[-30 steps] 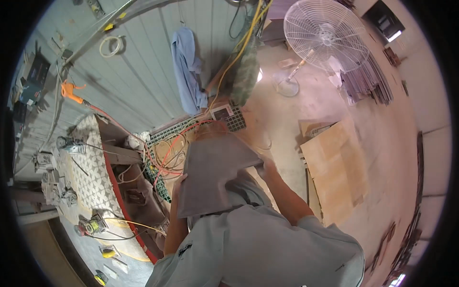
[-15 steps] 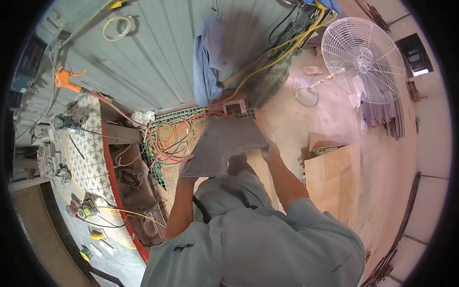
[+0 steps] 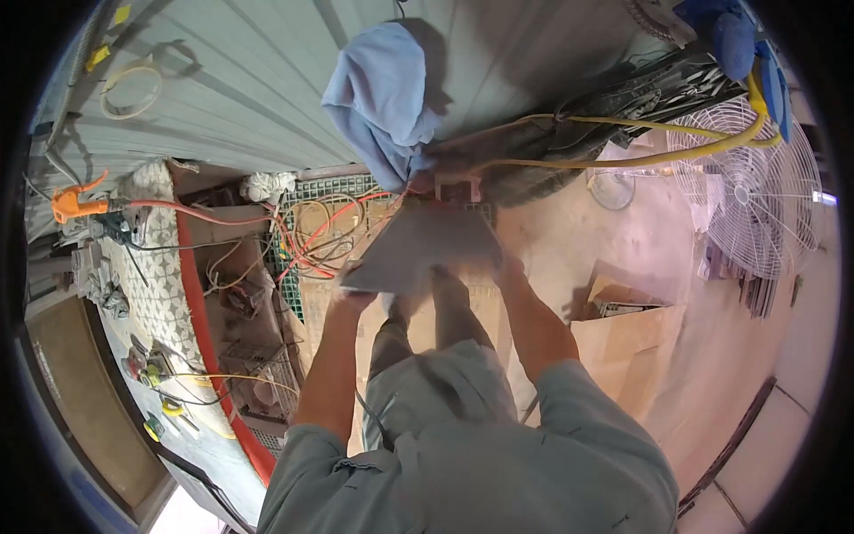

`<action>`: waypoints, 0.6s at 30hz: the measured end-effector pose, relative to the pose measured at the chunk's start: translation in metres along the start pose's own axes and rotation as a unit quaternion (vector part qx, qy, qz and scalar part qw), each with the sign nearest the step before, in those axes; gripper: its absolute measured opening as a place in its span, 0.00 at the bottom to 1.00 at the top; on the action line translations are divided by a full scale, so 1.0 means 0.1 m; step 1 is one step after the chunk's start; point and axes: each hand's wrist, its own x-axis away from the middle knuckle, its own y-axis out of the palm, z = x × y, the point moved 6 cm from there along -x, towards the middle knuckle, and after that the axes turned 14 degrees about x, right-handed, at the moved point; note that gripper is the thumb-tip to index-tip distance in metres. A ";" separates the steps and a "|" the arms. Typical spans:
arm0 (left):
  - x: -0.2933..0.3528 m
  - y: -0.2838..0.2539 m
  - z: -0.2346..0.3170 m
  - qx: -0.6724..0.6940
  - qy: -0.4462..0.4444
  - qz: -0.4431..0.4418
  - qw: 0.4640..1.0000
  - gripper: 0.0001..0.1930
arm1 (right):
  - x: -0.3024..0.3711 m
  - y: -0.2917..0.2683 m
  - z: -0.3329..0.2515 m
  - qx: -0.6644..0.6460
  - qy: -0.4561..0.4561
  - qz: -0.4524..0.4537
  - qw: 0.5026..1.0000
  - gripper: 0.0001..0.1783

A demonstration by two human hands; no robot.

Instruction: The person sands the surface and edges of several shaped wood panels by hand using a sanding block and a piece of sandpaper. The person wipes the dust off the panels with a cloth and stacks them together.

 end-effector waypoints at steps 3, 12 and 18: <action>-0.33 0.31 -0.23 -0.075 -0.051 0.055 0.994 0.19 | -0.22 -0.16 0.21 0.022 0.025 -0.044 0.998 0.15; -0.42 1.23 -0.48 -0.040 0.057 0.077 0.995 0.25 | -0.53 -0.88 -1.90 -0.685 0.328 -0.365 0.538 0.28; -0.74 1.25 -0.25 -0.056 0.068 0.020 0.996 0.22 | -0.87 -0.62 -2.20 -0.748 0.239 -0.321 0.529 0.18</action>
